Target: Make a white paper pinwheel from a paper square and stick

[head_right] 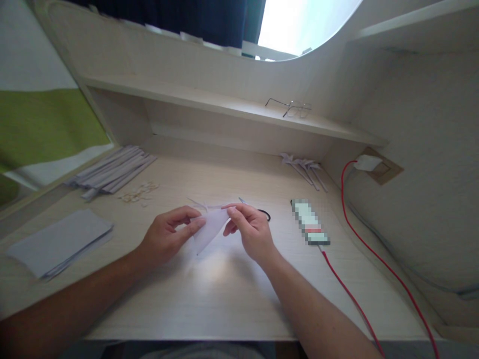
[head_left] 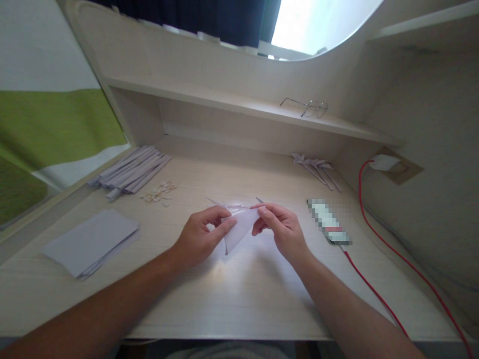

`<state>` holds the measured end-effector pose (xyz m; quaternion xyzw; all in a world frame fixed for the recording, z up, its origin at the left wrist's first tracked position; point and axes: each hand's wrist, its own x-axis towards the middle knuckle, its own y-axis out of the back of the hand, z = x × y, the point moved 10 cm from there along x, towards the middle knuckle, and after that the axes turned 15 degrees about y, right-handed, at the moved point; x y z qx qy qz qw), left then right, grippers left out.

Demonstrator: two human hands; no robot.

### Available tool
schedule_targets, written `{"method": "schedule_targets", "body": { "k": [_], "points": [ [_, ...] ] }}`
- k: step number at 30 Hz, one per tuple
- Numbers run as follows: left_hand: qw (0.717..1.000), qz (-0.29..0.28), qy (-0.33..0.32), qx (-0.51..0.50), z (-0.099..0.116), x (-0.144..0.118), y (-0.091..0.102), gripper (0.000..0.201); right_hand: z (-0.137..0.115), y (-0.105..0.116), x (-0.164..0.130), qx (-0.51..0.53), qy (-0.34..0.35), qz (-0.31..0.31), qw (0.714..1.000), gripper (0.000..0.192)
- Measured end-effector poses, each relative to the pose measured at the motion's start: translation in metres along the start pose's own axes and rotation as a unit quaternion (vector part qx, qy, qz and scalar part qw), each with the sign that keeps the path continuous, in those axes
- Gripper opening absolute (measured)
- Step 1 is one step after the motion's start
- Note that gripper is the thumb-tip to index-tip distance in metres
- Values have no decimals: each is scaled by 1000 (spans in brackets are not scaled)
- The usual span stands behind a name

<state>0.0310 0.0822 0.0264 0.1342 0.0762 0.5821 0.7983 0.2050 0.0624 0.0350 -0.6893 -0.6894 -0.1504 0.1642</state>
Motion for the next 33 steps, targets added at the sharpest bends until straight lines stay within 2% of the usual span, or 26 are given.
{"method": "schedule_targets", "body": {
  "k": [8, 21, 26, 33],
  "points": [
    [1000, -7, -9, 9, 10, -2, 0, 24, 6, 0, -2, 19, -32, 5, 999, 30],
    [1000, -10, -5, 6, 11, -2, 0, 26, 8, 0, 0, 19, -27, 2, 999, 32],
    [1000, -8, 9, -2, 8, 0, 1, 26, 6, 0, 0, 16, -27, 5, 1000, 32],
    [997, -36, 39, -58, -5, 3, -1, 28, -2, 0, 1, 30, -7, 7, 999, 24]
  ]
}}
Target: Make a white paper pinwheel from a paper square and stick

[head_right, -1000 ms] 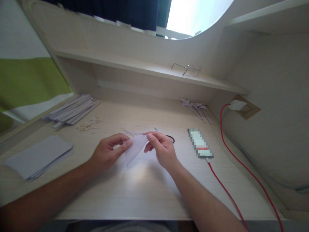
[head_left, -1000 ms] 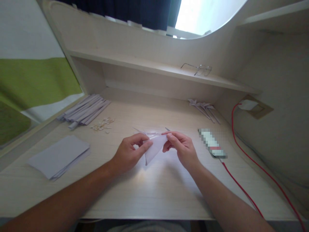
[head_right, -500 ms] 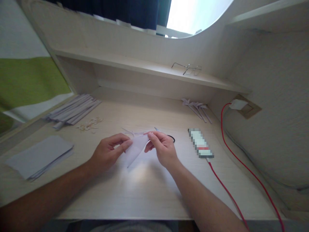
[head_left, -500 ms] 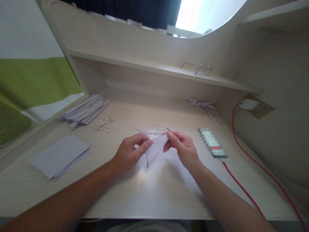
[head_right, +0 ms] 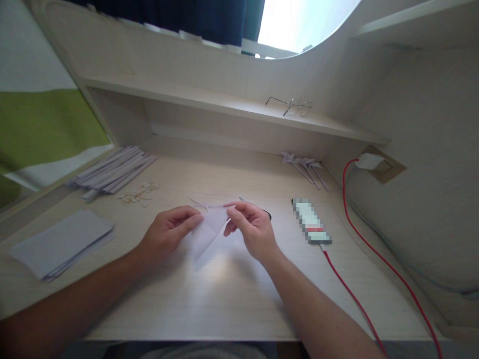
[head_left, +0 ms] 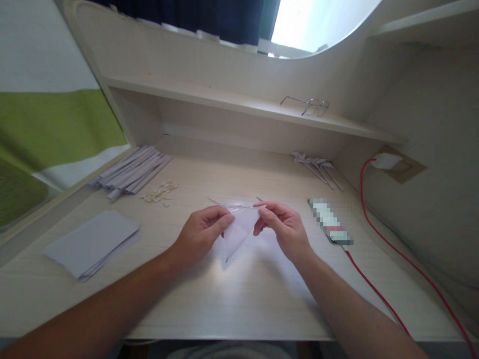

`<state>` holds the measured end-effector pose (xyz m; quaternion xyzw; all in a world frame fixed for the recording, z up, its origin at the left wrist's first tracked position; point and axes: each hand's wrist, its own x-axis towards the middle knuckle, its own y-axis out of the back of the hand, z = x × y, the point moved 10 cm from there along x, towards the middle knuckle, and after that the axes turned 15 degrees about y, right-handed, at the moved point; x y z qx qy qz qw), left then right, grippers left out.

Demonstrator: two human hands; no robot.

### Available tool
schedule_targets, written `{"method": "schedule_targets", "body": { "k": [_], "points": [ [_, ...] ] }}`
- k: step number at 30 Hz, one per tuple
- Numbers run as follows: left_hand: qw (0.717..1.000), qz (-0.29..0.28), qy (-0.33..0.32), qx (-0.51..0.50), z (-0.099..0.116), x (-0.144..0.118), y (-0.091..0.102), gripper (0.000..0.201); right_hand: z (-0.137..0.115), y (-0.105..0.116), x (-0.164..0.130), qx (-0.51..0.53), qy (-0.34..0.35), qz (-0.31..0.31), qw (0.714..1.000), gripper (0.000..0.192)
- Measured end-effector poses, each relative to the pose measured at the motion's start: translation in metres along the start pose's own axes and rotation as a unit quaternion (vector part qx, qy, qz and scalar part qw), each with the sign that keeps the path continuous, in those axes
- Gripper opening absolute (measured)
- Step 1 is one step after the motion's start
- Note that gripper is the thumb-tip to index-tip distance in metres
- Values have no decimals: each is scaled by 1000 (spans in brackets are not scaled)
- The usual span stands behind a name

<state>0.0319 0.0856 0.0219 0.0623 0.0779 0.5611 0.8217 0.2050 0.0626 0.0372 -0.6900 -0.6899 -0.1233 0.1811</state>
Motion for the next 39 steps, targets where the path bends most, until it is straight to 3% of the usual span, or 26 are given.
{"method": "schedule_targets", "body": {
  "k": [11, 36, 39],
  "points": [
    [1000, -12, 5, -9, 1, 1, -2, 30, -3, 2, 0, -21, 7, 11, 1000, 22],
    [997, -32, -27, 72, 11, -7, -11, 24, 7, 9, 2, -19, 8, 35, 999, 24],
    [998, -33, -14, 47, 11, -5, -10, 28, 11, 0, 0, 8, -7, 8, 1000, 27]
  ]
}}
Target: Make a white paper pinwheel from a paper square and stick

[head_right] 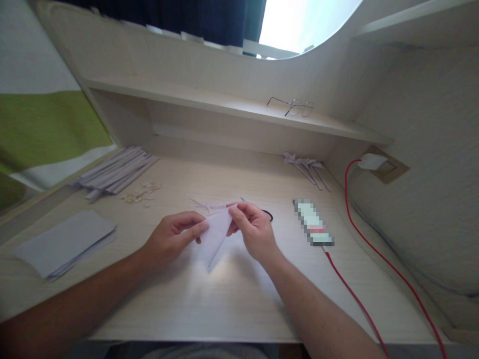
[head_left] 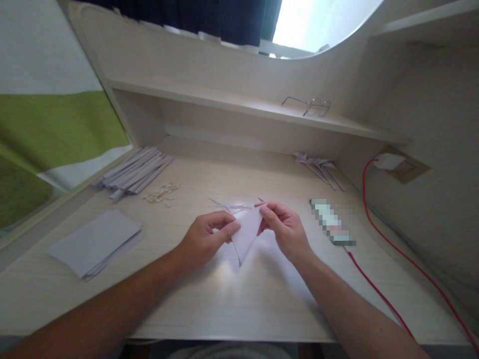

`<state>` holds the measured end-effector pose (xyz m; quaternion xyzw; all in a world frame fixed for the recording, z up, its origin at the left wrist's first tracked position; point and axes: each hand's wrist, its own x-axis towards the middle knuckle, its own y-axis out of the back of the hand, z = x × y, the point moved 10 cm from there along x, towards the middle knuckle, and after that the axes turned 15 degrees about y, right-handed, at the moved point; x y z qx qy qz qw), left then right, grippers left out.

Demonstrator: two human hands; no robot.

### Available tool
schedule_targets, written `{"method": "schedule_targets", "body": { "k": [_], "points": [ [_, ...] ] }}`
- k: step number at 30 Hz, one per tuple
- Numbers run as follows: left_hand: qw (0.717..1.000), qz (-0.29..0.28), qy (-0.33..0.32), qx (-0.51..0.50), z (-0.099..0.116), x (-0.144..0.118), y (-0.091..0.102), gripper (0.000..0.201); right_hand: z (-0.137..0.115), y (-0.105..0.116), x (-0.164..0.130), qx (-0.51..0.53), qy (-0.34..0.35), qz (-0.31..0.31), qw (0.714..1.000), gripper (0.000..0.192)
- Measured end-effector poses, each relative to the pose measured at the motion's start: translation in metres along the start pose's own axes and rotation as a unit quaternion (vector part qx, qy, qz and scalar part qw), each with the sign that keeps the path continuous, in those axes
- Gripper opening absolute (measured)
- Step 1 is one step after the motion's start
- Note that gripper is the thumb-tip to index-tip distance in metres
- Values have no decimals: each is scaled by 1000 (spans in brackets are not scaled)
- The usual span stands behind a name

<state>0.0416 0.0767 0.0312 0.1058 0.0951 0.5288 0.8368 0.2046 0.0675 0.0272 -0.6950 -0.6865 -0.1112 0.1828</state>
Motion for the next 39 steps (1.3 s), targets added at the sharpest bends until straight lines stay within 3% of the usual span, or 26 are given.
{"method": "schedule_targets", "body": {
  "k": [4, 6, 19, 27, 34, 39],
  "points": [
    [998, 10, 12, -59, -5, 4, 4, 28, 5, -19, -7, -40, 4, -84, 996, 38],
    [997, 8, 14, -74, -9, 7, 3, 29, 5, -21, -11, -81, 19, -94, 992, 41],
    [998, -18, -17, 51, -9, -1, -13, 38, 5, -1, -17, -189, 32, -20, 981, 45],
    [997, -41, -26, 59, -1, -2, -20, 34, 4, 3, -18, -234, 47, -8, 971, 45],
    [997, -39, -21, 61, -2, -3, -19, 33, 2, 1, -18, -224, 54, -9, 973, 45],
    [996, -65, -15, 66, -1, -5, -22, 34, 1, -7, -14, -130, 25, -34, 991, 40]
  ]
}}
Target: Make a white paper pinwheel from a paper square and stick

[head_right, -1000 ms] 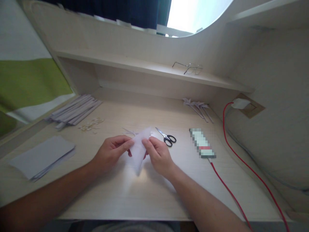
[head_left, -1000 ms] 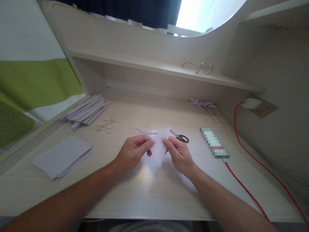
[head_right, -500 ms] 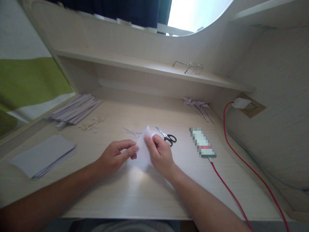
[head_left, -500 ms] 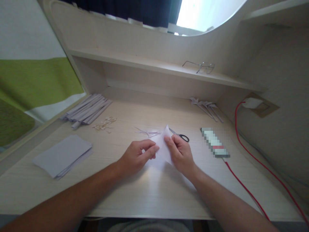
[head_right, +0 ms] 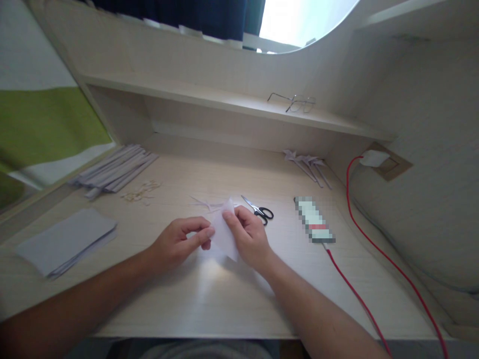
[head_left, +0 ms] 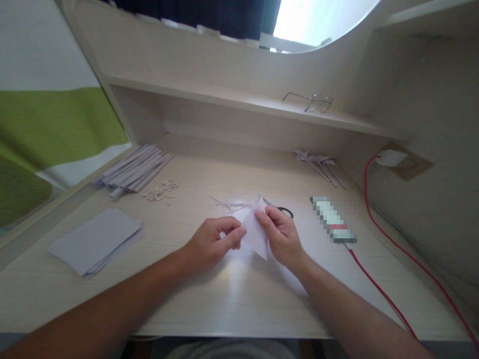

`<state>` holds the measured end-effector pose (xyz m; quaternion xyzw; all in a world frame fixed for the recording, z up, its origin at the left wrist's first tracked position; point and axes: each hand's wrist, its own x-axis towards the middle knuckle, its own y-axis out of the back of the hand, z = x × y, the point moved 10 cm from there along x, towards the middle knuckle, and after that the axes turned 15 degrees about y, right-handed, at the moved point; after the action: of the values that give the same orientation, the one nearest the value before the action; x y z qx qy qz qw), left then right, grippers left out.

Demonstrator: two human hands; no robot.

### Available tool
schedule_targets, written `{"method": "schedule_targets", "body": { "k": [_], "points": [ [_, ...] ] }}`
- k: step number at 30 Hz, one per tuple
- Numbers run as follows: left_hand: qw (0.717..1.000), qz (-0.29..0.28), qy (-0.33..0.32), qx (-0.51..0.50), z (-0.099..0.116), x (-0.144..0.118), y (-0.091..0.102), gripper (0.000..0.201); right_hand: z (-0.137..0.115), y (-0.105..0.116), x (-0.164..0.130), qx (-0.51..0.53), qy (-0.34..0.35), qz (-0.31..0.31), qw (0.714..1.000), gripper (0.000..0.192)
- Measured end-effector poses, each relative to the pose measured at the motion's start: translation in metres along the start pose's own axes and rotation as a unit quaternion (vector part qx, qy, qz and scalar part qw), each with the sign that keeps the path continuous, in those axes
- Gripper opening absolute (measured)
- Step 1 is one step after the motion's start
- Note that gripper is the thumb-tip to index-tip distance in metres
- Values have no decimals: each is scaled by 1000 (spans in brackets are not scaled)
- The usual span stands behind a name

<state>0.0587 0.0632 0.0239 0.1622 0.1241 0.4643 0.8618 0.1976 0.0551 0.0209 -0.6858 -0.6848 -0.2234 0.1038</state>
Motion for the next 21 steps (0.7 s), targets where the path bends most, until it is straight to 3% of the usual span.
{"method": "schedule_targets", "body": {
  "k": [4, 14, 21],
  "points": [
    [1000, -23, 4, -6, 1, 1, -3, 35, -2, 0, 4, 50, -14, 2, 999, 37],
    [996, -86, 19, -26, -4, -1, -13, 34, -3, 9, 5, 63, -21, 42, 997, 35],
    [994, -81, 38, -59, -11, 3, -9, 33, -7, 13, 7, 54, -4, 56, 997, 33]
  ]
}}
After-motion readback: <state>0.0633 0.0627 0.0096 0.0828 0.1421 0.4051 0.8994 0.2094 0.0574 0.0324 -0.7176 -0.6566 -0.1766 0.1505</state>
